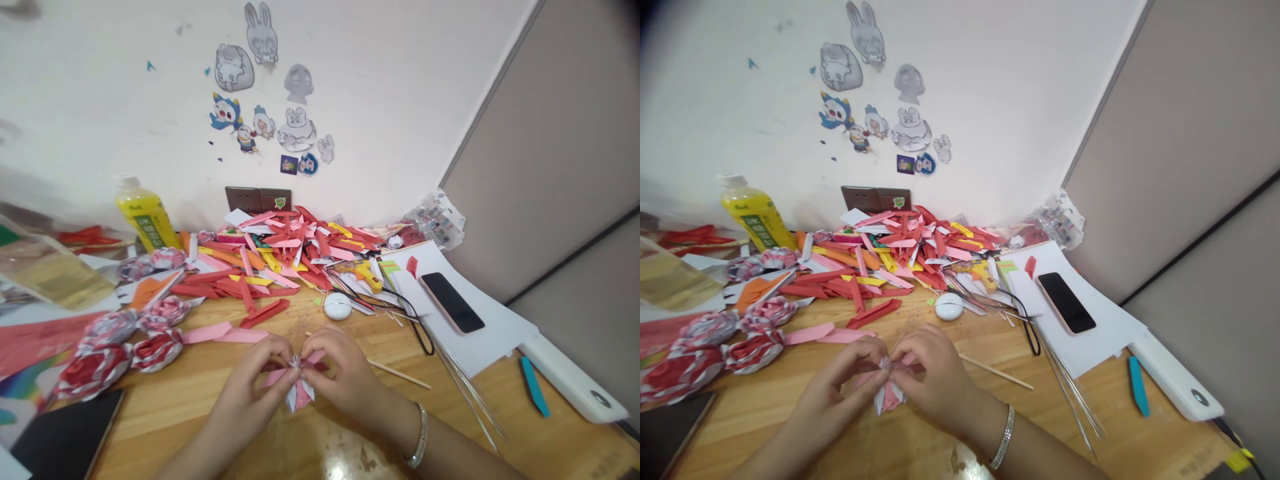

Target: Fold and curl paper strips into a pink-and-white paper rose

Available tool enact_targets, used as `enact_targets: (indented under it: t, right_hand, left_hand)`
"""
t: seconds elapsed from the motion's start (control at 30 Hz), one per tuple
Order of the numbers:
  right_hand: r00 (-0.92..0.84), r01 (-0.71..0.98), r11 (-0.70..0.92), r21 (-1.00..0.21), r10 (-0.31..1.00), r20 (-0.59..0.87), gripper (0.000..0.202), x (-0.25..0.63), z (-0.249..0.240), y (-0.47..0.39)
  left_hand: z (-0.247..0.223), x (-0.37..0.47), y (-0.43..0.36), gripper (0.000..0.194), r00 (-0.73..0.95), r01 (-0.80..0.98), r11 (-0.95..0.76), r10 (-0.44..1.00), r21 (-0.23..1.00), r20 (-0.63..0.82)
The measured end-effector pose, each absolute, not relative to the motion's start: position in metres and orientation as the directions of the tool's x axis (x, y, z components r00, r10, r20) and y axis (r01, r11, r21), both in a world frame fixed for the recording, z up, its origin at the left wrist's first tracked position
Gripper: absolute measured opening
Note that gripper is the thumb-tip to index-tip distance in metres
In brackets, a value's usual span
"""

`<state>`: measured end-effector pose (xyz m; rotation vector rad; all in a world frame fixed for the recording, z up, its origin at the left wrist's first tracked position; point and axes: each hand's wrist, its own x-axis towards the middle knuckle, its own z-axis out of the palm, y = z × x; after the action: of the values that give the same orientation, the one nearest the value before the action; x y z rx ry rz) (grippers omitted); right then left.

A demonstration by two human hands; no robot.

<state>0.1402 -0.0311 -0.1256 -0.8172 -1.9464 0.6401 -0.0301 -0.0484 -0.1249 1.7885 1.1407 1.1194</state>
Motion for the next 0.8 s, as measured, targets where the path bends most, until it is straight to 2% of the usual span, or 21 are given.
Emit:
enact_targets:
  t: [0.27,0.47,0.7,0.8]
  right_hand:
    - [-0.373,0.294,0.637,-0.712,0.763,0.528,0.009,0.140,-0.122,-0.032]
    - [-0.417,0.255,0.621,-0.741,0.762,0.495,0.008,0.143,-0.113,-0.032]
    - [-0.396,0.276,0.413,-0.868,0.871,0.289,0.017,0.144,-0.111,-0.030]
    - [-0.365,0.262,0.298,-0.918,0.911,0.192,0.017,0.141,-0.115,-0.030]
  left_hand:
    - [-0.125,-0.031,-0.047,0.008,0.223,0.284,-0.339,0.933,0.897,0.282]
    - [-0.121,-0.030,-0.049,0.015,0.211,0.229,-0.189,0.967,0.955,0.140]
    - [-0.125,-0.027,-0.048,0.028,0.213,0.140,-0.018,0.977,0.990,-0.012]
    - [-0.126,-0.026,-0.047,0.030,0.206,0.170,0.008,0.978,0.985,-0.044]
